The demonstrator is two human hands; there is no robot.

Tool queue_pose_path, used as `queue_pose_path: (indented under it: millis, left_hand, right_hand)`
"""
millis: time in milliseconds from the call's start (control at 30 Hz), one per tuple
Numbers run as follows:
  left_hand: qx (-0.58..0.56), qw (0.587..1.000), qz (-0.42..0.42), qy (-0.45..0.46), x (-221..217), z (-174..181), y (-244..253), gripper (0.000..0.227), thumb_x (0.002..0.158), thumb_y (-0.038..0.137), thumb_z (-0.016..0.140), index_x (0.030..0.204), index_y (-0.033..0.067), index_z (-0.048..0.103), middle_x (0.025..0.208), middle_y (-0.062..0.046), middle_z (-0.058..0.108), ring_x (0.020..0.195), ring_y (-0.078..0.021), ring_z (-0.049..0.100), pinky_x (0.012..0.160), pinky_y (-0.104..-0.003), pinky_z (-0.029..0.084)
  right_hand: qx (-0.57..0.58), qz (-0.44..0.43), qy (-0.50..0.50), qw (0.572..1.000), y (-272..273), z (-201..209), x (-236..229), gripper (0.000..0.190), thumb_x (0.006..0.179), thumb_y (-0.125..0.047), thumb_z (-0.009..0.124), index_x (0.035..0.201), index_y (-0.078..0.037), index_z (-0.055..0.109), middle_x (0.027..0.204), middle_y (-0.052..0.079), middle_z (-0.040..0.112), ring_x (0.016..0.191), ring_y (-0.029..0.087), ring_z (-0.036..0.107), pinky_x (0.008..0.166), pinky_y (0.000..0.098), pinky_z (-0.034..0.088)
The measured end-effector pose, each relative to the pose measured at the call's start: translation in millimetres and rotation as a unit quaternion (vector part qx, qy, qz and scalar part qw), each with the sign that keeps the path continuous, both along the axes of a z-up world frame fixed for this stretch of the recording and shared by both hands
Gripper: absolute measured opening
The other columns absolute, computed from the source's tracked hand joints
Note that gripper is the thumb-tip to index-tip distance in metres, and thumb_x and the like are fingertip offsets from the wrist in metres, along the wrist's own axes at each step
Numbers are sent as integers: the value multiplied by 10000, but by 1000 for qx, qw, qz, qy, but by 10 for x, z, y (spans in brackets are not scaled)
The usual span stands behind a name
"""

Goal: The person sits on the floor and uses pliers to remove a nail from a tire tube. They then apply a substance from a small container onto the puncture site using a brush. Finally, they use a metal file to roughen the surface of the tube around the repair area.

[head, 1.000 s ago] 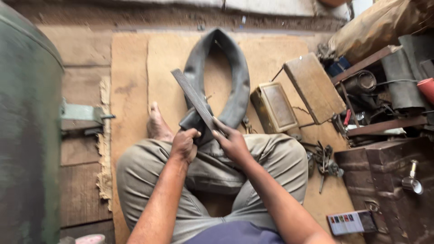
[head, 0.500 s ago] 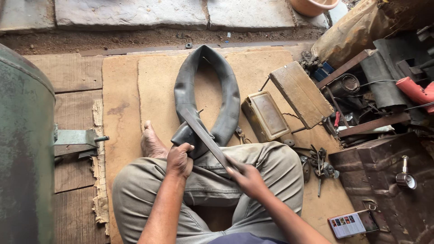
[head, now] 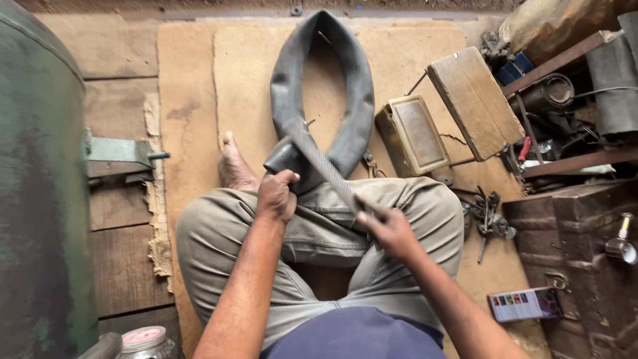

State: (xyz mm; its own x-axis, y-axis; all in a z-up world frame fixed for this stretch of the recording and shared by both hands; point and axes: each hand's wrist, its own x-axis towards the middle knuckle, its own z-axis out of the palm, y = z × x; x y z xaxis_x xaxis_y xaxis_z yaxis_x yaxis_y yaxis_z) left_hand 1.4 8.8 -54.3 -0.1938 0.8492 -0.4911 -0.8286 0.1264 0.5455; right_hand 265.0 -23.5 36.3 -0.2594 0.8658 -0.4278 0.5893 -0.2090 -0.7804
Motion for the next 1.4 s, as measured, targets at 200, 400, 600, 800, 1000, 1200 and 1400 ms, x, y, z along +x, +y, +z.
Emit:
queue_pose_path:
  millis: [200,400,600,800,1000,1200,1400]
  left_hand:
    - [11,999,-24,-43,-22,120,-62,355,753,-101,612,1103,-57,654,990,-87,684,921,-235,641,895,-364,513]
    - [21,999,-11,-31,-32,282,-80,427,744,-106,582,1158,-31,648,1045,-84,686,967,-219,655,917,-346,512]
    - [14,999,21,-24,4,118,-21,423,760,-109,598,1173,-29,642,1039,-73,665,963,-207,622,927,-346,489]
    - [48,998,-8,-42,5,180,-60,367,789,-97,601,1154,-73,639,1055,-108,682,979,-240,654,954,-372,509]
    - [24,999,-13,-22,-19,339,-84,386,762,-87,576,1137,-42,655,1048,-103,705,973,-242,672,931,-362,524]
    - [15,999,12,-31,-1,180,-24,379,767,-101,592,1139,-56,654,1046,-97,689,964,-231,647,918,-365,508]
    - [32,999,-16,-15,11,260,-86,380,787,-89,602,1163,-61,652,1059,-126,706,959,-252,676,927,-373,544]
  right_hand:
    - [149,25,49,987,187,-22,-756,509,982,-258,665,1457,-99,575,1270,163,721,1158,151,665,1013,315,474]
    - [49,-93,64,992,730,83,-1252,558,973,-272,668,1517,-172,596,816,183,692,680,190,502,636,369,454]
    - [56,-17,108,992,-100,-69,-311,557,956,-237,668,1428,41,568,1343,168,685,1226,153,603,1080,281,429]
    - [124,-33,80,988,74,-213,-947,526,966,-239,657,1442,-33,571,1272,163,729,1179,135,646,1020,271,466]
    - [27,-143,61,987,761,-118,-1314,557,1034,-205,667,1579,-115,601,1057,392,653,755,274,543,755,474,481]
    - [83,-24,91,992,-234,-69,-471,537,956,-196,673,1437,14,561,1408,170,653,1314,164,575,1127,308,384]
    - [161,-33,98,982,123,-264,-1065,527,979,-205,644,1453,4,547,1344,182,675,1258,173,624,1056,285,450]
